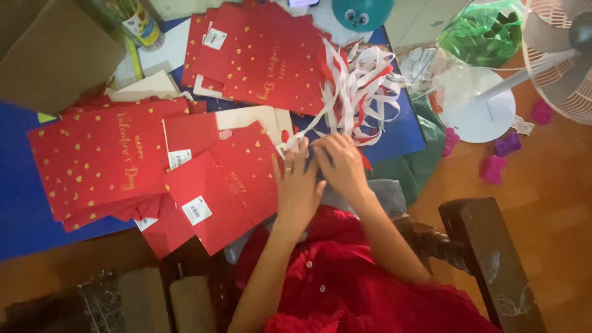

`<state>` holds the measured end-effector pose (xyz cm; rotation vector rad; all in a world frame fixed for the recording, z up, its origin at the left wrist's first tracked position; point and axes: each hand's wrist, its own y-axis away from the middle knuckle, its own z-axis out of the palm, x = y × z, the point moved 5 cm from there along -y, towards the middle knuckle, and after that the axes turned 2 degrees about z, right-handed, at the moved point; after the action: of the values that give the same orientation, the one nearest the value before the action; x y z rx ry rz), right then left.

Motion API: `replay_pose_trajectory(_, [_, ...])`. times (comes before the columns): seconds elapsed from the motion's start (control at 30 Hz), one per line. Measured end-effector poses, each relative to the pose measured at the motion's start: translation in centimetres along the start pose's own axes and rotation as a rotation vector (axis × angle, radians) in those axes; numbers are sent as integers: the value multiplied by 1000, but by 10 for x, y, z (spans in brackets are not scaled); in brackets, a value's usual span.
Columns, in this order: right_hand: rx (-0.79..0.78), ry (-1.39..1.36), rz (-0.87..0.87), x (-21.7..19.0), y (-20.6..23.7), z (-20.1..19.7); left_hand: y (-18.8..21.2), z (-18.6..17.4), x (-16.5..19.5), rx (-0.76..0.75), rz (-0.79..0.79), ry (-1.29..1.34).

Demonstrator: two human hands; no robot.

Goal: The person sits at a table assembling red Valentine's Day gift bags. They open each bag, place a greeting card inside, thread a ribbon handle through the bag's holes, and attach a small tag, working through the bags one at a time.

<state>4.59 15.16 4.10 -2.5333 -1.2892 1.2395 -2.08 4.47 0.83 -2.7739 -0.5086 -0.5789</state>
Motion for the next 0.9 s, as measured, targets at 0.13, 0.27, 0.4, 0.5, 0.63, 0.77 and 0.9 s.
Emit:
replay_pose_trajectory(0.13, [-85,-97,4,-22,15,5,21,-13,-14,23,-108,132])
replay_pose_trajectory(0.27, [-106,-78,-23,-32,21,12,28,-29,-23,-29,-179,-10])
replay_pose_trajectory(0.4, [-136,-86,7,-33,28,12,28,-40,-37,-46,-190,-20])
replay_pose_trajectory(0.5, [-140,-105,21,-29,32,13,31,-45,-46,41,-99,96])
replay_pose_trajectory(0.63, [-226,-238,143,-19,35,23,32,-48,-56,55,-137,237])
replay_pose_trajectory(0.77, [-362,-483,324,-9,42,38,37,-64,-41,136,-100,316])
replay_pose_trajectory(0.9, [-381,-800,201,-14,35,38,40,-78,-2,149,0,247])
